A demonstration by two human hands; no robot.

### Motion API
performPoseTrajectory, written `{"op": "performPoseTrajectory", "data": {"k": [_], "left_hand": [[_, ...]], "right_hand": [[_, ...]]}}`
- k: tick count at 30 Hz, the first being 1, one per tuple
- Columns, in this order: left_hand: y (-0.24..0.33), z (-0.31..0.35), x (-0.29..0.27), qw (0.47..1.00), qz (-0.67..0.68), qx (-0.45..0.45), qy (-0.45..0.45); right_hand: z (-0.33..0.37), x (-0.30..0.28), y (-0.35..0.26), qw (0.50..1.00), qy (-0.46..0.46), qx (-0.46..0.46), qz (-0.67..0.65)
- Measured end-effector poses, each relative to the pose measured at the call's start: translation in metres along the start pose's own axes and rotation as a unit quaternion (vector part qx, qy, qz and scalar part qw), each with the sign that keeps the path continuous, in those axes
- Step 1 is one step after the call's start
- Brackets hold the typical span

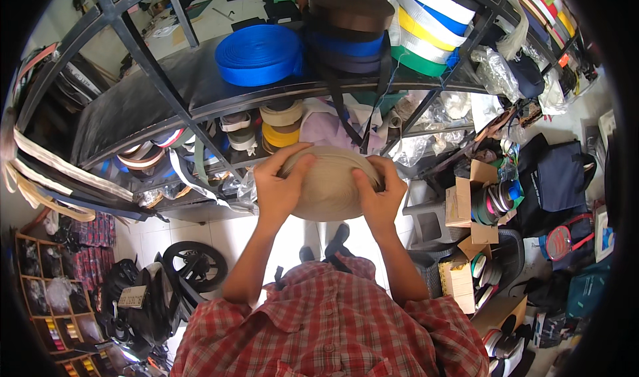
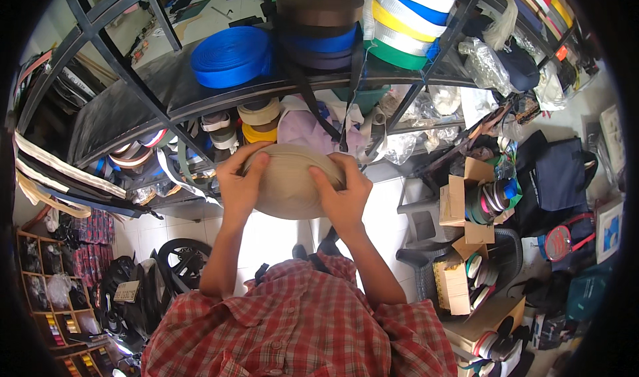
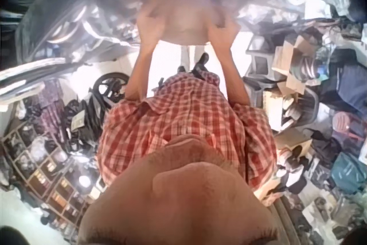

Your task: The person picks up, handles, and organizes various rolls of webbing on a shelving unit and a nearby table.

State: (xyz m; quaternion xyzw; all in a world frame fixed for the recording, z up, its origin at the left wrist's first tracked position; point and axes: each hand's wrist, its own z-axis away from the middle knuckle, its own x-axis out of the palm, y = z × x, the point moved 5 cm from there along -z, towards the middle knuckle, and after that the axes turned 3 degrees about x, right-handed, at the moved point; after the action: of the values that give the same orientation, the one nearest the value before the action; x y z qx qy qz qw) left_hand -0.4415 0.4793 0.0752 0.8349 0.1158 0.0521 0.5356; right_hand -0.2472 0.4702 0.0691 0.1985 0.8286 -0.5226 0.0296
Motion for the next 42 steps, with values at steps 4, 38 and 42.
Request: {"op": "performPoseTrajectory", "data": {"k": [4, 38, 42], "left_hand": [[-0.028, 0.015, -0.002, 0.988, 0.102, -0.075, 0.083], [-0.023, 0.035, 0.017, 0.939, 0.286, -0.07, 0.178], [-0.022, 0.044, 0.026, 0.923, 0.312, -0.093, 0.205]], "right_hand": [[0.004, -0.01, 0.019, 0.997, 0.048, 0.045, -0.047], [0.002, -0.011, 0.013, 0.999, 0.033, 0.023, -0.027], [0.006, -0.008, 0.009, 0.996, 0.063, -0.005, -0.066]]}}
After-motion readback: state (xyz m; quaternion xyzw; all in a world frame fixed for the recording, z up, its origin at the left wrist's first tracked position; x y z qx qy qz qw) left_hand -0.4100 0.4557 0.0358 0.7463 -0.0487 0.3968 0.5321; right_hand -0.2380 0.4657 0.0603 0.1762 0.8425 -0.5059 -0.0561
